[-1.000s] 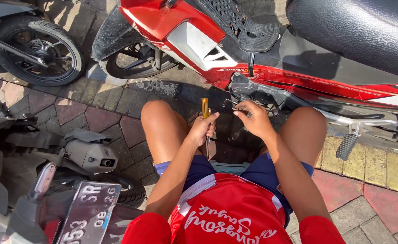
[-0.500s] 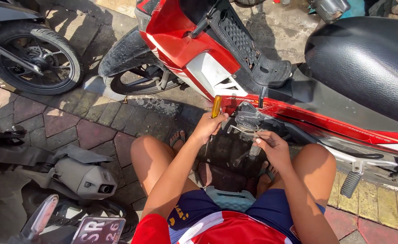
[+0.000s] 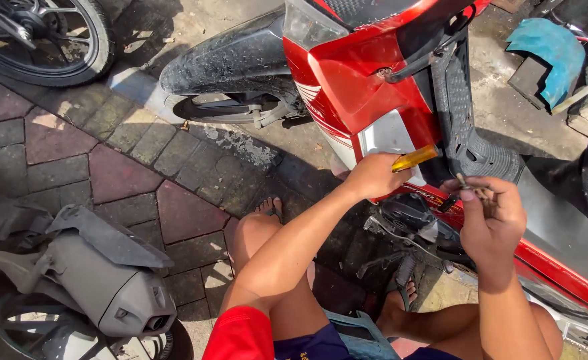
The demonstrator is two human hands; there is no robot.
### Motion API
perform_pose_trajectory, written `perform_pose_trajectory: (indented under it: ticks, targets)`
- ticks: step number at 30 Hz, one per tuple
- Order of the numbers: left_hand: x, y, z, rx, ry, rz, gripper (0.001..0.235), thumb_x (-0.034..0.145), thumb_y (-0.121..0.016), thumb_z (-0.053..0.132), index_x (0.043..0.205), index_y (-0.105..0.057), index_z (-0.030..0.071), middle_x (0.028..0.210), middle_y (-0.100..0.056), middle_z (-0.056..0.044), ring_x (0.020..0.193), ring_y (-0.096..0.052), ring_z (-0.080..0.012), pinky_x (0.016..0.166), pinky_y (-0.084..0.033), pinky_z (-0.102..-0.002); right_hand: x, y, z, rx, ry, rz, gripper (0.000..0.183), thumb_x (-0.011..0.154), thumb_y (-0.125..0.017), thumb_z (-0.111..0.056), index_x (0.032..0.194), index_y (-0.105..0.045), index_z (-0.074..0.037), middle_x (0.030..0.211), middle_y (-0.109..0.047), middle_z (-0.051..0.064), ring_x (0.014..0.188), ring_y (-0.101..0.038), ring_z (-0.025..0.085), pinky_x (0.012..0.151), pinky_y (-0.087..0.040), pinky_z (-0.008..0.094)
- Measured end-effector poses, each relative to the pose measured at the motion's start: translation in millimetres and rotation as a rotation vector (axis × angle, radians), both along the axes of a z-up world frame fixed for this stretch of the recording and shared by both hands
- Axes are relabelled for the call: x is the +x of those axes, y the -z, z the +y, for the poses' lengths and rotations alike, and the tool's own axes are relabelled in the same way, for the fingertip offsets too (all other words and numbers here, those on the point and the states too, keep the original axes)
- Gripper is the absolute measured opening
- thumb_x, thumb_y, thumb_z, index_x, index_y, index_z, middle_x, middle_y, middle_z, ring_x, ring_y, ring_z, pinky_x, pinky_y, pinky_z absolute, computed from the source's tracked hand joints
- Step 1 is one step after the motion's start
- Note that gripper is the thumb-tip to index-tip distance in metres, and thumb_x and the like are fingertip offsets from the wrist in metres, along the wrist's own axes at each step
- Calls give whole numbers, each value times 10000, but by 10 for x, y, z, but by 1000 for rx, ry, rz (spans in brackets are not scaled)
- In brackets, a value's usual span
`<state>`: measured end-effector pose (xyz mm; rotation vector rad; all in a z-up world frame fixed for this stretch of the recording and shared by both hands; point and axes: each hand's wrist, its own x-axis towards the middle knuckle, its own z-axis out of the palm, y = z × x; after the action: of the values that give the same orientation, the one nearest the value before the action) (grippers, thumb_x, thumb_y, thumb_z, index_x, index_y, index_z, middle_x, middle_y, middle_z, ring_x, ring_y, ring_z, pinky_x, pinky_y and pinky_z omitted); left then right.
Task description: The person sits on a small stool and uses a screwdriver to loosen and remove a bolt from the side of a red motorcycle. They then move the stool to a different position and continue using the screwdriver to work on the motorcycle's body panel.
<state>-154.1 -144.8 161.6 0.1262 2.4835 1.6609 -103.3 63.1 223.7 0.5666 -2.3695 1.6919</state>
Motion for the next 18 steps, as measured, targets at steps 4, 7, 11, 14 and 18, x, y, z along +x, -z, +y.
perform_pose_trajectory:
  ticks: [4, 7, 11, 14, 18]
  targets:
    - [-40, -109, -74, -14, 98, -69, 330, 904, -524, 396, 882, -657, 95, 868, -700, -142, 765, -667, -315, 620, -455, -434, -486, -604, -793, 322, -236, 395, 176, 1113, -463, 88, 1279, -447, 146, 1267, -595, 345, 923, -704, 368, 864, -588, 434]
    - [-99, -40, -74, -19, 77, -119, 367, 895, -532, 423, 1000, -664, 98, 966, -714, -162, 820, -688, -320, 659, -512, -435, -889, -763, -1129, 630, -332, 490, 193, 1085, -442, 131, 1276, -428, 112, 1390, -499, 349, 1031, -624, 452, 812, -510, 503]
    - [-138, 72, -64, -11, 107, -54, 356, 916, -533, 416, 1010, -660, 97, 872, -681, -99, 668, -666, -229, 544, -509, -389, -1029, -935, -1407, 1044, -222, 367, 290, 1089, -393, -74, 1294, -387, 132, 1376, -414, 350, 619, -521, 623, 472, -365, 661]
    - [-150, 83, -60, 71, 154, -96, 258, 978, -549, 341, 886, -614, 108, 599, -543, -9, 476, -469, -133, 423, -338, -343, -1189, -873, -1285, 1033, -322, 472, 203, 1161, -454, 11, 1277, -343, 133, 1257, -411, 350, 698, -457, 452, 480, -382, 551]
    - [-52, 10, -135, 131, 131, -43, 226, 961, -558, 335, 868, -554, 129, 668, -571, -27, 552, -521, -177, 506, -391, -376, -1441, -905, -1132, 1038, -313, 434, 168, 1200, -459, -27, 1297, -405, 100, 1155, -512, 333, 867, -552, 487, 658, -420, 566]
